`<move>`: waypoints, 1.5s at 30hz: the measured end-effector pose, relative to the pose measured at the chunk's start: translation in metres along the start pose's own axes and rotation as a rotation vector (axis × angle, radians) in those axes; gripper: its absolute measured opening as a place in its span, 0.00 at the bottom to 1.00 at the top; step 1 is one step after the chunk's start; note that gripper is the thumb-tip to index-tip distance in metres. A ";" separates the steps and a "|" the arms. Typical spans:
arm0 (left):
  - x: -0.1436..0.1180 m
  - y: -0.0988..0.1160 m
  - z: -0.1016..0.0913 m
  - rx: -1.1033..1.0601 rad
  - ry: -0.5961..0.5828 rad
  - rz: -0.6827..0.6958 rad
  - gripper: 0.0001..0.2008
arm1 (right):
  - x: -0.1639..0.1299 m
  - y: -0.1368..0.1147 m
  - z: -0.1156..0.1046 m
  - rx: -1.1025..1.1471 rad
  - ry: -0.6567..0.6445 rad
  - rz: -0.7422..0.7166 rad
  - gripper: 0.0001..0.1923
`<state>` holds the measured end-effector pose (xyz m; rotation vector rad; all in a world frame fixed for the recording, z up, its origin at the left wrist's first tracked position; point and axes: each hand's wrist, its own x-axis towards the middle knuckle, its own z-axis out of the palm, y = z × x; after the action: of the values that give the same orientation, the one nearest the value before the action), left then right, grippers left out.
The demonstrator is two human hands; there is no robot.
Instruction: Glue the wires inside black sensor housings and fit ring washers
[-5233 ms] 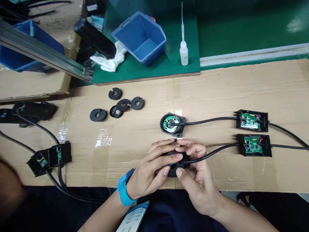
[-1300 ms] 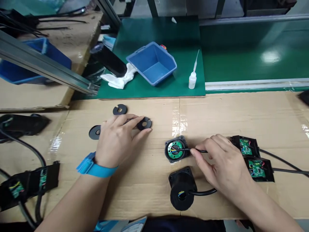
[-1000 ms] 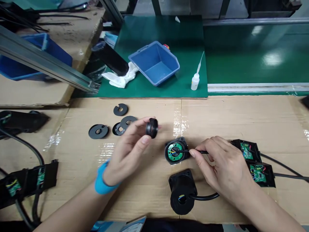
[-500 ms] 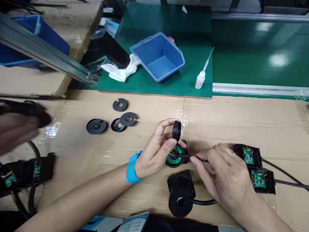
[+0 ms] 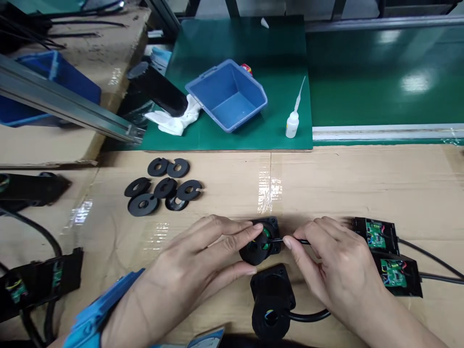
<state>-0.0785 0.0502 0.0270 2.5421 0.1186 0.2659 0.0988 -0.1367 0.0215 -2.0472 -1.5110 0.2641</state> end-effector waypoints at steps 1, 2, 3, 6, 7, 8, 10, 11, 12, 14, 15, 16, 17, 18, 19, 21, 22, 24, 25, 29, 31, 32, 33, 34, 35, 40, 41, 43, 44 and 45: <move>0.001 0.001 0.003 0.012 -0.006 -0.001 0.25 | 0.000 0.000 0.000 -0.002 -0.003 -0.003 0.07; 0.002 0.002 0.005 0.020 -0.009 -0.002 0.26 | 0.000 0.000 0.000 -0.003 -0.003 -0.003 0.07; 0.004 0.002 0.006 0.029 -0.009 0.003 0.26 | 0.000 0.001 0.000 -0.004 0.000 -0.004 0.07; 0.006 0.003 0.006 0.060 -0.016 0.010 0.27 | 0.001 0.001 0.002 -0.011 0.011 -0.013 0.07; 0.006 0.004 0.005 0.073 -0.019 0.007 0.27 | 0.001 0.002 0.003 -0.007 0.008 -0.013 0.07; 0.006 0.005 0.005 0.088 -0.024 0.000 0.28 | 0.001 0.001 0.003 -0.002 0.003 -0.013 0.06; 0.007 0.008 0.004 0.125 -0.037 -0.023 0.30 | -0.001 0.000 0.003 -0.022 0.024 -0.035 0.03; 0.007 0.009 0.004 0.144 -0.039 -0.028 0.30 | -0.003 -0.001 0.001 -0.056 0.067 -0.053 0.01; 0.007 0.010 0.004 0.160 -0.042 -0.030 0.30 | -0.006 -0.003 -0.001 -0.087 0.116 -0.069 0.04; 0.009 0.011 0.005 0.179 -0.045 -0.021 0.29 | -0.012 -0.006 -0.007 -0.069 0.173 -0.086 0.08; 0.009 0.012 0.006 0.189 -0.043 -0.010 0.29 | -0.015 -0.007 -0.011 -0.006 0.155 -0.081 0.08; 0.010 0.012 0.006 0.204 -0.044 0.002 0.29 | -0.017 -0.007 -0.013 0.075 0.087 -0.057 0.08; 0.011 0.013 0.006 0.223 -0.049 0.017 0.28 | -0.018 -0.006 -0.014 0.152 -0.011 -0.021 0.08; 0.011 0.014 0.006 0.247 -0.055 0.036 0.28 | -0.017 -0.004 -0.014 0.202 -0.118 0.029 0.06; 0.011 0.015 0.006 0.268 -0.065 0.052 0.26 | -0.016 -0.001 -0.012 0.224 -0.217 0.093 0.04; 0.012 0.015 0.006 0.295 -0.075 0.077 0.22 | -0.012 0.004 -0.004 0.250 -0.410 0.226 0.19; 0.012 0.015 0.006 0.300 -0.074 0.088 0.20 | -0.009 0.007 0.001 0.283 -0.483 0.279 0.28; 0.011 0.014 0.006 0.306 -0.062 0.104 0.19 | -0.003 0.011 0.011 0.403 -0.581 0.371 0.37; 0.010 0.014 0.007 0.308 -0.058 0.114 0.20 | 0.000 0.012 0.016 0.478 -0.601 0.413 0.38; 0.007 0.011 0.009 0.347 -0.022 0.156 0.22 | 0.011 0.010 0.029 0.760 -0.580 0.521 0.35; 0.005 0.010 0.011 0.366 0.000 0.177 0.22 | 0.012 0.007 0.032 0.855 -0.557 0.520 0.33; 0.004 0.009 0.013 0.370 0.007 0.185 0.22 | 0.012 0.006 0.034 0.883 -0.540 0.513 0.32; 0.003 0.009 0.014 0.374 0.012 0.192 0.22 | 0.012 0.006 0.035 0.901 -0.526 0.503 0.31; 0.002 0.009 0.015 0.377 0.019 0.196 0.23 | 0.011 0.005 0.036 0.912 -0.516 0.490 0.31; 0.000 0.008 0.017 0.378 0.025 0.198 0.24 | 0.009 0.005 0.037 0.917 -0.504 0.475 0.30; -0.004 -0.002 0.026 0.251 0.136 0.173 0.22 | 0.008 0.005 0.039 0.952 -0.475 0.420 0.26; -0.003 -0.005 0.028 0.174 0.166 0.141 0.18 | 0.009 0.005 0.039 0.975 -0.480 0.415 0.25; 0.002 -0.010 0.032 -0.065 0.164 0.032 0.13 | 0.010 0.004 0.039 1.026 -0.486 0.416 0.24; 0.006 -0.013 0.034 -0.214 0.128 -0.039 0.13 | 0.010 0.003 0.039 1.044 -0.488 0.426 0.22; 0.010 -0.014 0.037 -0.368 0.082 -0.112 0.13 | 0.010 0.003 0.040 1.061 -0.481 0.436 0.21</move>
<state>-0.0611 0.0438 -0.0095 2.1525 0.2213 0.3169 0.0858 -0.1148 -0.0107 -1.4064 -0.7820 1.4552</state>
